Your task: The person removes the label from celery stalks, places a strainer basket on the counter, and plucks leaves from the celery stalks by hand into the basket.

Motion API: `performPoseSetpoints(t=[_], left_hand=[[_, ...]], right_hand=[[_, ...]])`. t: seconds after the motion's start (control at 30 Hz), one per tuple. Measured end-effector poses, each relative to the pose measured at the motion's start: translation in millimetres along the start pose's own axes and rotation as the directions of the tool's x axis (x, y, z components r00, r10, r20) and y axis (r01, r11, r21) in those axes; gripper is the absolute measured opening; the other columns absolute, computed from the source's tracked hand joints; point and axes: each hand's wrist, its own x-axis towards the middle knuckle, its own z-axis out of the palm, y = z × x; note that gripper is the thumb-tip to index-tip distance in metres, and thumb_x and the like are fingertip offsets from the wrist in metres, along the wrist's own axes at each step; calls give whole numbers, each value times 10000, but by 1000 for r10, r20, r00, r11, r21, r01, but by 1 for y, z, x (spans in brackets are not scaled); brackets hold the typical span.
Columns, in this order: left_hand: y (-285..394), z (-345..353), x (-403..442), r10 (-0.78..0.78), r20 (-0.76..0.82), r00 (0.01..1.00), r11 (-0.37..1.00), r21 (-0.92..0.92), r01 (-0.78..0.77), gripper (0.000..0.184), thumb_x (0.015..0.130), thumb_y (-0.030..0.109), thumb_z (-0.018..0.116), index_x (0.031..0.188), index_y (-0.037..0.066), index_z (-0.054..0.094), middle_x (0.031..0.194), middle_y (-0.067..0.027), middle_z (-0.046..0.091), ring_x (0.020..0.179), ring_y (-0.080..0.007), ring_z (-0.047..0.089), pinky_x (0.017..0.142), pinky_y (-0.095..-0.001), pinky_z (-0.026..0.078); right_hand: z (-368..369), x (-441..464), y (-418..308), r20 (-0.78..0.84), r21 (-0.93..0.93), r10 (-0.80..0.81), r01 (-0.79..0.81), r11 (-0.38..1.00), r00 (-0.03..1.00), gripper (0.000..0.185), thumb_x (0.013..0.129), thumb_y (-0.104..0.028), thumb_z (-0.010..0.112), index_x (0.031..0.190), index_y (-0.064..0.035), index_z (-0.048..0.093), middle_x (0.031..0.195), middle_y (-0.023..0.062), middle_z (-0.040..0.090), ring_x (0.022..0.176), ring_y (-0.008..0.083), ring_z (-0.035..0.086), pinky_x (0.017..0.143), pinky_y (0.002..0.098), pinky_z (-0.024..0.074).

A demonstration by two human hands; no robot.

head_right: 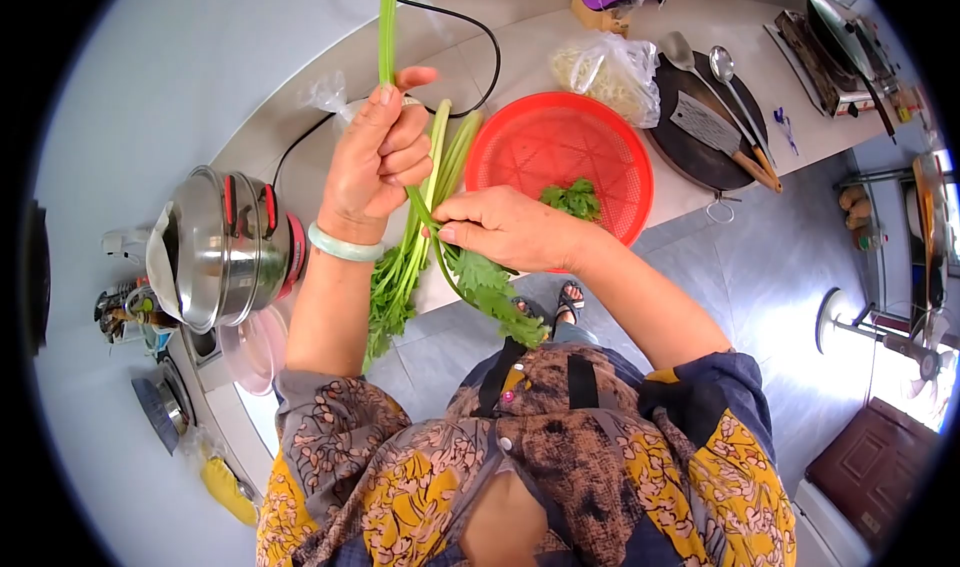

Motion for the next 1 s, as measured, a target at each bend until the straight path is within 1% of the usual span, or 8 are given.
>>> performPoseSetpoints(t=[0.1,0.2,0.3,0.5,0.53,0.63,0.83,1.0], left_hand=[[2,3,-3,5,7,1000,1000,1,-5,350,1031,305,434,1268,55,496,608,78,251,455,-22,176,407,-193,167],[3,2,-5,-1,15,1000,1000,3,1,356,1035,303,420,1283,55,484,614,81,252,453,-21,170,407,-193,161],[4,4,-4,3,-51,999,999,53,0,352,1035,296,424,1283,55,490,615,78,248,457,-23,167,411,-196,163],[2,10,1,44,-100,994,996,87,-35,300,1010,275,501,1211,57,541,593,69,284,462,-33,208,408,-203,179],[1,10,1,46,-99,994,995,94,-37,296,1009,272,504,1208,56,543,590,69,286,458,-34,209,406,-205,179],[0,13,1,35,-88,996,986,165,-20,346,1018,277,473,1266,38,511,598,70,232,457,-32,182,411,-204,169],[2,12,2,24,-107,994,990,138,-9,349,1017,281,478,1259,33,512,597,71,231,458,-32,180,409,-204,171],[0,13,2,35,-122,992,989,145,-17,345,1015,284,484,1248,33,522,597,71,232,459,-32,177,409,-205,169]], right_hand=[[2,2,3,-7,25,-27,27,999,1000,216,954,-200,529,1052,-25,609,781,117,574,732,177,571,685,325,464],[-2,3,-1,-32,-27,-79,78,997,996,191,939,-188,550,995,-16,610,807,131,599,741,219,593,686,344,472],[-10,5,-18,-35,-273,-125,111,956,991,178,923,-180,565,979,-15,602,835,152,618,767,291,610,697,379,480],[-6,2,-26,-19,-207,-19,15,978,1000,236,884,-213,597,985,0,573,835,194,610,807,369,609,713,432,478],[-3,2,-20,-45,-251,-25,13,968,999,247,882,-221,596,978,4,561,828,207,601,816,389,605,704,444,476],[1,0,-13,-52,-300,-91,71,951,995,211,891,-189,573,985,-1,550,815,209,592,797,405,595,693,461,473],[4,-2,-14,-87,-278,-126,97,956,988,126,902,-122,528,941,-3,519,798,209,568,744,414,583,660,484,461],[8,-1,-12,-71,-521,-139,82,849,988,111,880,-108,534,879,-5,494,763,202,553,708,406,586,603,470,468]])
